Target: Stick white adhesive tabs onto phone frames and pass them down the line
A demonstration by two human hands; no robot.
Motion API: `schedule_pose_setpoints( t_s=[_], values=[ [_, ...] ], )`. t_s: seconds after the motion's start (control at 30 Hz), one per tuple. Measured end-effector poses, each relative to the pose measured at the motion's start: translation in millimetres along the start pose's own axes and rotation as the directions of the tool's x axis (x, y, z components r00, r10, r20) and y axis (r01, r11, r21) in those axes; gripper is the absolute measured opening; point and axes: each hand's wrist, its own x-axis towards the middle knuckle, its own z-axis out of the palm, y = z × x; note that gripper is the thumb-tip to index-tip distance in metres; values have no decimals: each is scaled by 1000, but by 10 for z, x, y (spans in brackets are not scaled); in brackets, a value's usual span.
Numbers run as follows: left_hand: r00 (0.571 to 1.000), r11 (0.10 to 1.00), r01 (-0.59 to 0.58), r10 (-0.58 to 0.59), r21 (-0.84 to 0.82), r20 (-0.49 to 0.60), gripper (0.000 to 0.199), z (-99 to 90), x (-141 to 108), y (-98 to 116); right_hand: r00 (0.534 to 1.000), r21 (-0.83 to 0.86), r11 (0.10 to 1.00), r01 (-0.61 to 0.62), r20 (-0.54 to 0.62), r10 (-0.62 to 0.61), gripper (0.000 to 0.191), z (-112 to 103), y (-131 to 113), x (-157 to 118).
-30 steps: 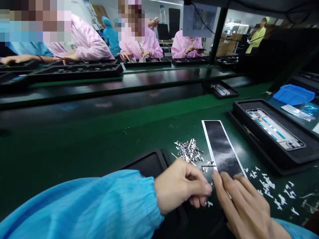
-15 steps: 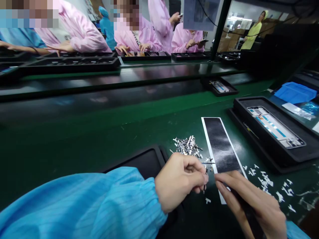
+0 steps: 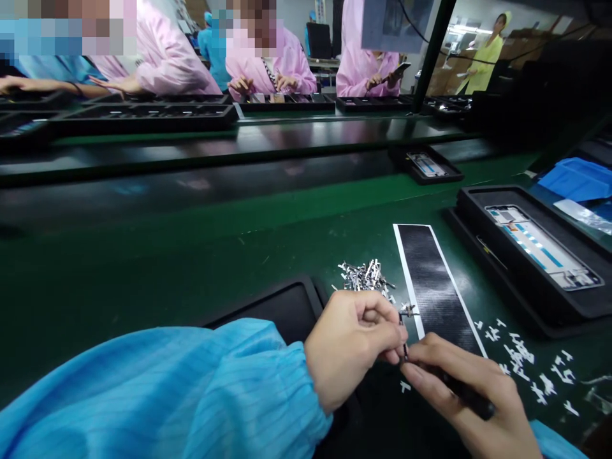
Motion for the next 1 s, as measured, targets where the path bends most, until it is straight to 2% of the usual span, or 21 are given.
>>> schedule_pose_setpoints(
  t_s=[0.07,0.13,0.2,0.23,0.27,0.33,0.4,0.43,0.5,0.57,0.6,0.67,0.73,0.77,0.83,0.9,1.0],
  values=[
    [1000,999,-29,29,-21,8,9,23,-25,2,1000,-6,1000,-19,-13,19,10,-50,-14,1],
    [998,998,-58,57,40,30,10,51,-50,-5,999,-29,998,-47,21,47,13,-138,-35,-2],
    [991,964,-124,111,234,70,8,77,-67,-45,989,-35,997,-76,123,79,18,-236,-55,-24],
    [979,911,-200,168,362,119,8,87,-72,-82,980,-29,996,-86,178,90,19,-279,-60,-45],
    [948,820,-315,253,477,192,10,94,-74,-129,969,-21,996,-87,232,90,21,-315,-59,-75],
    [825,558,-564,413,609,385,20,101,-79,-238,948,-14,996,-83,307,83,21,-366,-43,-154],
    [699,323,-700,492,637,519,28,99,-85,-331,930,-52,994,-92,353,105,22,-405,-16,-239],
    [668,257,-719,512,646,540,30,97,-84,-363,928,-78,993,-89,355,112,19,-427,-3,-278],
    [672,222,-698,532,681,515,30,102,-60,-405,961,-128,990,-53,263,85,9,-478,18,-338],
    [686,225,-668,556,709,469,28,130,5,-452,993,-182,983,-20,114,42,12,-529,34,-385],
    [680,215,-658,581,721,447,27,155,51,-487,999,-217,976,-21,29,28,14,-550,43,-408],
    [623,151,-649,669,746,406,26,221,151,-577,991,-275,959,-73,-125,40,19,-575,67,-458],
    [510,35,-638,768,769,388,29,285,228,-659,962,-290,948,-132,-269,51,18,-585,103,-510],
    [447,-38,-642,793,766,414,31,308,249,-681,950,-283,948,-148,-306,57,18,-589,126,-533],
    [385,-181,-664,749,726,539,35,328,255,-672,947,-263,949,-175,-309,89,18,-594,175,-566],
    [368,-283,-708,634,646,681,39,322,234,-610,946,-233,945,-230,-282,161,13,-593,223,-582],
    [357,-377,-732,498,568,791,41,312,219,-517,902,-134,928,-347,-318,291,6,-575,278,-592]
  ],
)
